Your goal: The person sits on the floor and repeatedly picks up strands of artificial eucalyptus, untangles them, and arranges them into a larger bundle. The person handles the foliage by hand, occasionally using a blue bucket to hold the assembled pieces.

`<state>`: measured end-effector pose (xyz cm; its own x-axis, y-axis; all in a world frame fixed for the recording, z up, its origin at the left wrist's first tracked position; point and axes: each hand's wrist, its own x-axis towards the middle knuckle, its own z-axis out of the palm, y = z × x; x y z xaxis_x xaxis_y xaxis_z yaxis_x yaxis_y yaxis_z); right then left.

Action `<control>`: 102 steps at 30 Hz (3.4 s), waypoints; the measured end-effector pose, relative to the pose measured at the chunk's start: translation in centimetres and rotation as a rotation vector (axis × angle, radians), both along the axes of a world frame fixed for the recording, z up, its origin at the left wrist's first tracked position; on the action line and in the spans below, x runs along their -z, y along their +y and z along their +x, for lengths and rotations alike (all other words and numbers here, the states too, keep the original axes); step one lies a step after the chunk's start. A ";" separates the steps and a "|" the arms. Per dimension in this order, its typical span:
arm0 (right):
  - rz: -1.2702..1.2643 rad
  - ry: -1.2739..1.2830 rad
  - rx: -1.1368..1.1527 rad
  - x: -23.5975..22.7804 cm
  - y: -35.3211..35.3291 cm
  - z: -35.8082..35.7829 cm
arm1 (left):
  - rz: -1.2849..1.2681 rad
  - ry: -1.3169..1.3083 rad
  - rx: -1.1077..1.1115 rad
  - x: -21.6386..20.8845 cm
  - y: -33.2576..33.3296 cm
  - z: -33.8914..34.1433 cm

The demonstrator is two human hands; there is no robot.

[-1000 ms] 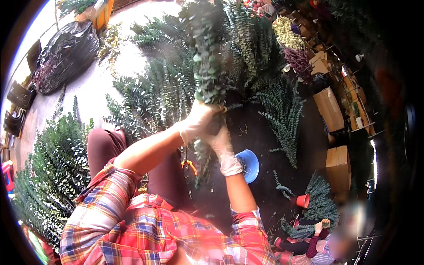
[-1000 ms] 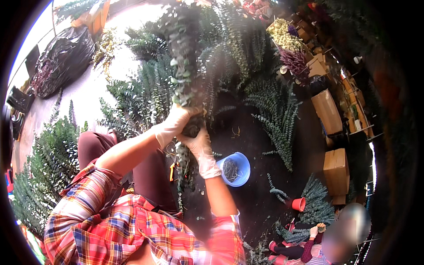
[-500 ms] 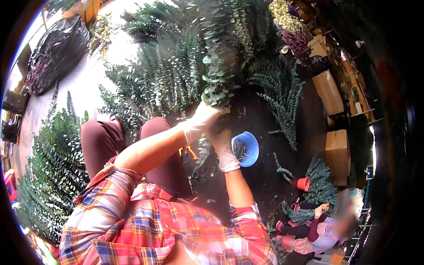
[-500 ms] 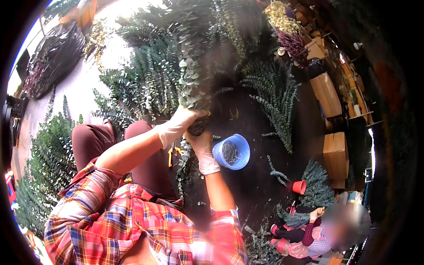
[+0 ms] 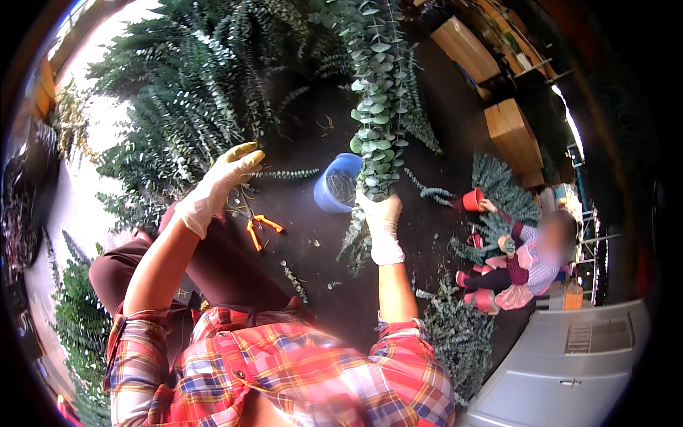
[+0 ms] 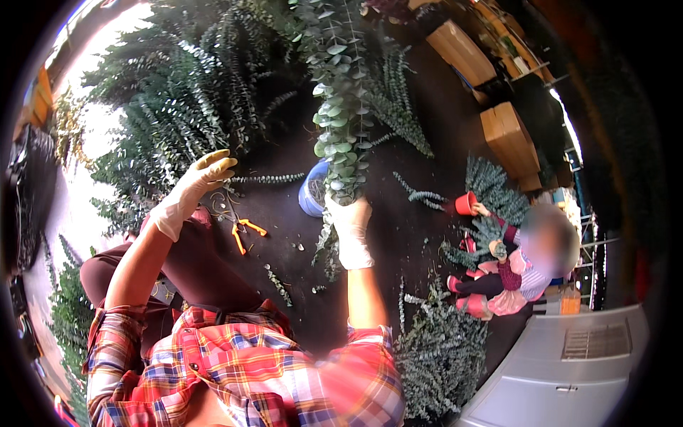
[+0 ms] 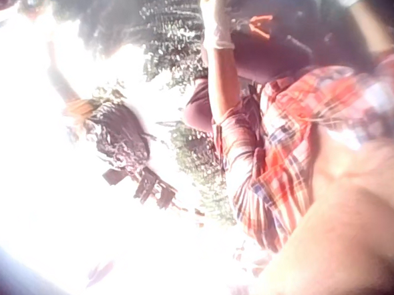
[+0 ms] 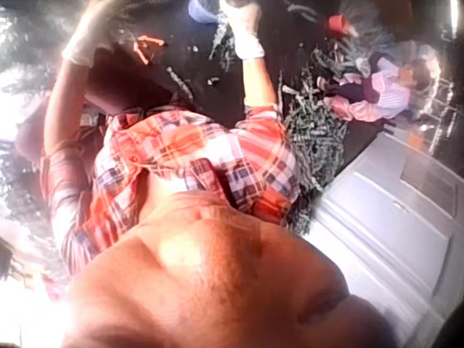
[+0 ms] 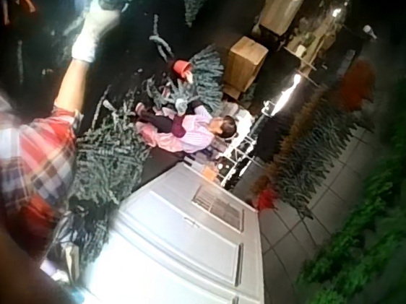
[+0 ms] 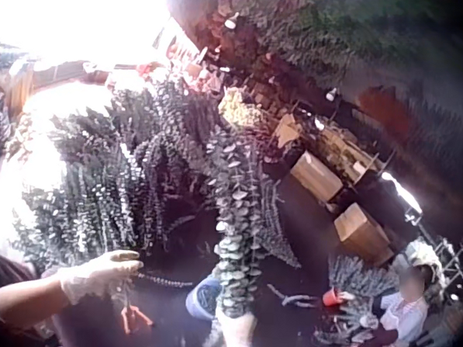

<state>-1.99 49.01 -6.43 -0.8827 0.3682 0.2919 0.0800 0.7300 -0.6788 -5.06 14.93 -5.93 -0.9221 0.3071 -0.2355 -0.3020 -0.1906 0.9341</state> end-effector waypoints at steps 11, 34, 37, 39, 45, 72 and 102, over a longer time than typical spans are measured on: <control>0.172 0.024 0.273 0.2 2.2 4.0 | 0.016 0.035 0.083 0.2 -0.2 0.0; -0.356 -0.194 0.582 -0.6 10.9 8.6 | -0.032 0.141 0.016 0.8 -1.3 0.9; -0.447 0.007 0.641 5.8 21.1 11.0 | 0.172 0.002 0.012 3.6 -0.1 -0.7; -0.611 -0.014 0.706 7.5 23.4 11.5 | 0.104 -0.024 -0.005 3.5 -0.8 -0.6; -0.530 -0.119 0.892 5.3 25.5 14.1 | 0.106 -0.014 -0.006 3.3 -1.2 -0.3; -0.342 -0.227 0.991 8.1 30.4 17.6 | -0.154 -0.026 0.054 2.7 -0.9 -0.8; -0.362 -0.161 1.055 4.3 27.5 17.8 | -0.139 -0.037 0.032 3.3 -1.3 -1.2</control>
<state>15.84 76.51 -10.75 -0.0973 0.9926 -0.0730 0.6468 0.0073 -0.7626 -6.24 13.67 -9.20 -0.9022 0.2981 -0.3119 -0.3409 -0.0497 0.9388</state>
